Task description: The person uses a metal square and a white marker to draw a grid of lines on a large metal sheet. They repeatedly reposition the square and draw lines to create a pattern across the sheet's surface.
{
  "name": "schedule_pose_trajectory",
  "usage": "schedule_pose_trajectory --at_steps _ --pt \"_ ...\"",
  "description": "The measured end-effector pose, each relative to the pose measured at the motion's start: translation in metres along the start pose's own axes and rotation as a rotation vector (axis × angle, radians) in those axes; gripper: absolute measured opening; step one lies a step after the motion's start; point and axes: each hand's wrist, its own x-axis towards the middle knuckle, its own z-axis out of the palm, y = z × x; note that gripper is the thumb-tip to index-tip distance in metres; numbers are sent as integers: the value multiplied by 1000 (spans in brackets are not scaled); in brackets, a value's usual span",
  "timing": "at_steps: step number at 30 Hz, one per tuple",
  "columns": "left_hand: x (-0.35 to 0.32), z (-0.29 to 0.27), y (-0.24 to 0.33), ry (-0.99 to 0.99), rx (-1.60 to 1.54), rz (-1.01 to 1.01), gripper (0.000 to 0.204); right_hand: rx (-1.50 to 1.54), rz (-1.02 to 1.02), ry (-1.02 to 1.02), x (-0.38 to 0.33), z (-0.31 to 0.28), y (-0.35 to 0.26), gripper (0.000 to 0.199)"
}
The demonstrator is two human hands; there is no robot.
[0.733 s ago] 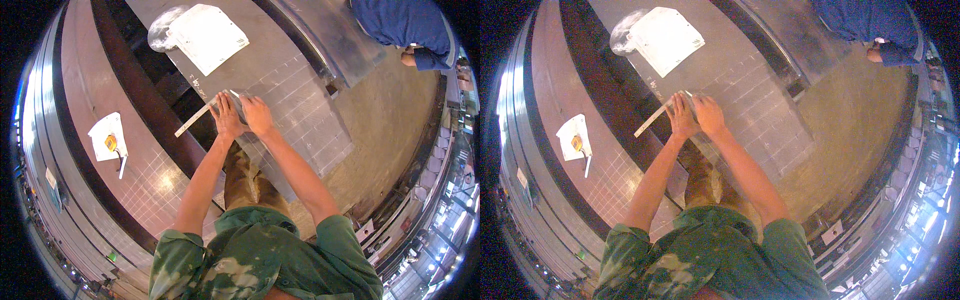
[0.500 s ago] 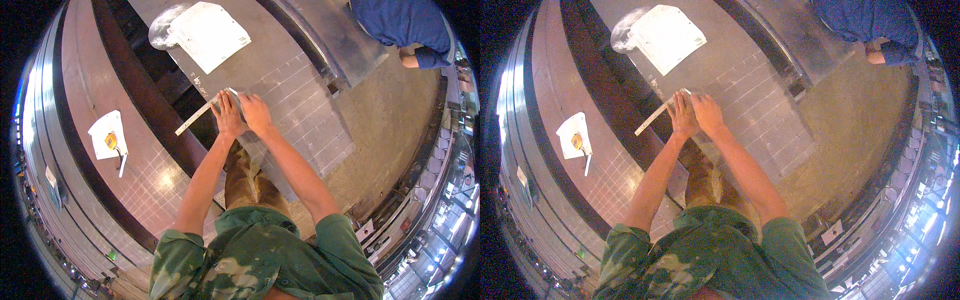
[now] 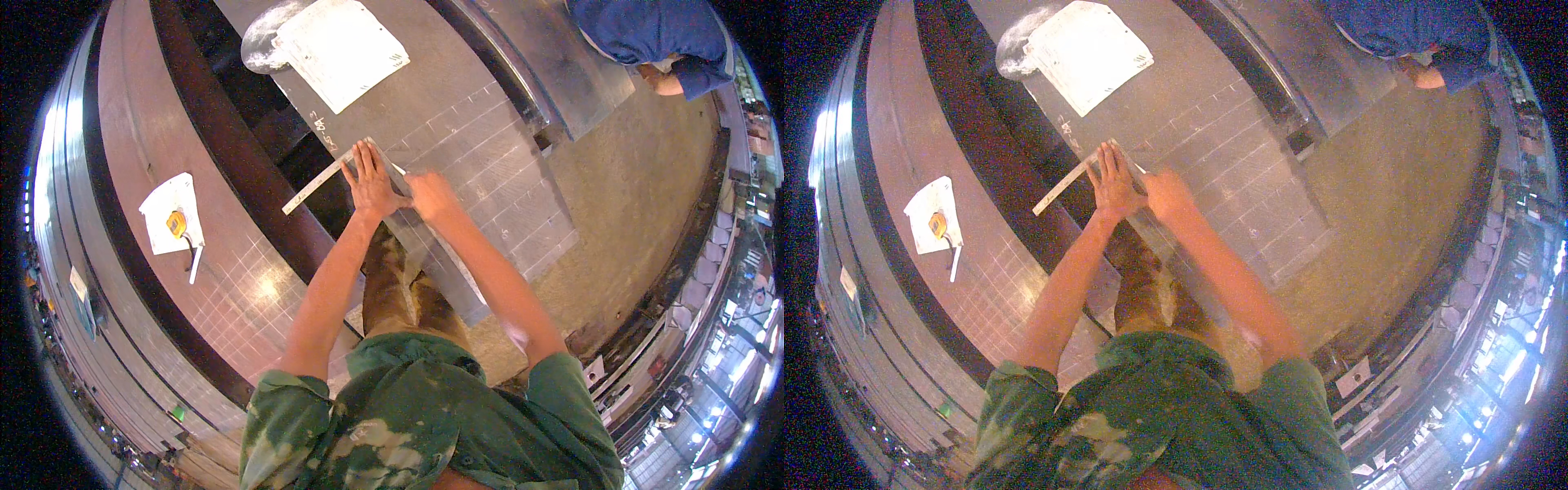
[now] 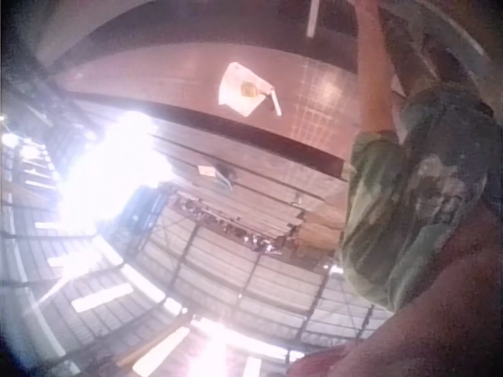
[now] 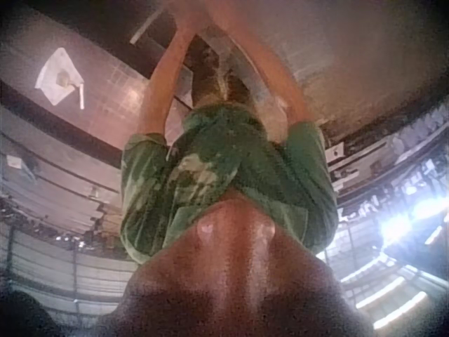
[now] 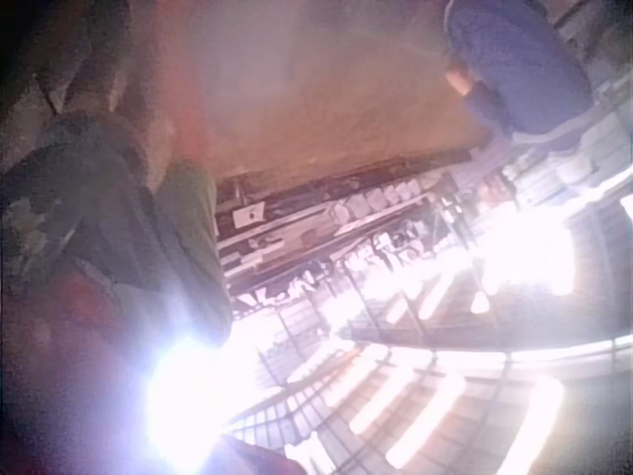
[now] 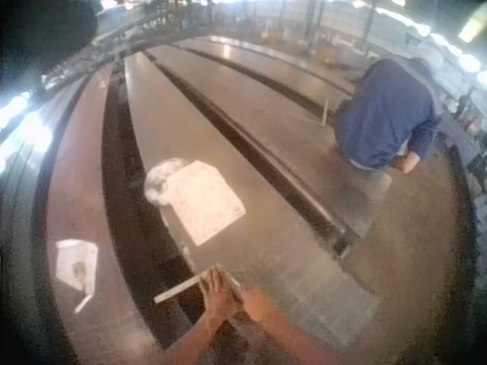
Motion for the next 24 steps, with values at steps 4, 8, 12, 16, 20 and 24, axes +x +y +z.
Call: schedule_pose_trajectory --at_steps 4,8,12,16,20,24 --pt "-5 -15 3 -45 -3 -19 158 149 -26 31 -40 -4 9 17" --pt "-5 -24 7 -106 25 -35 158 35 41 -35 -69 -8 11 16" --pt "-6 -25 8 -96 46 -30 157 -13 76 -113 -93 -4 20 19" --pt "-5 -21 6 -67 30 -25 157 22 25 -91 -114 4 34 24" --pt "-6 -20 5 -61 2 -30 159 32 74 -106 -148 -4 37 29" --pt "-4 -16 3 -86 9 -31 160 -18 78 -209 -177 0 52 32"
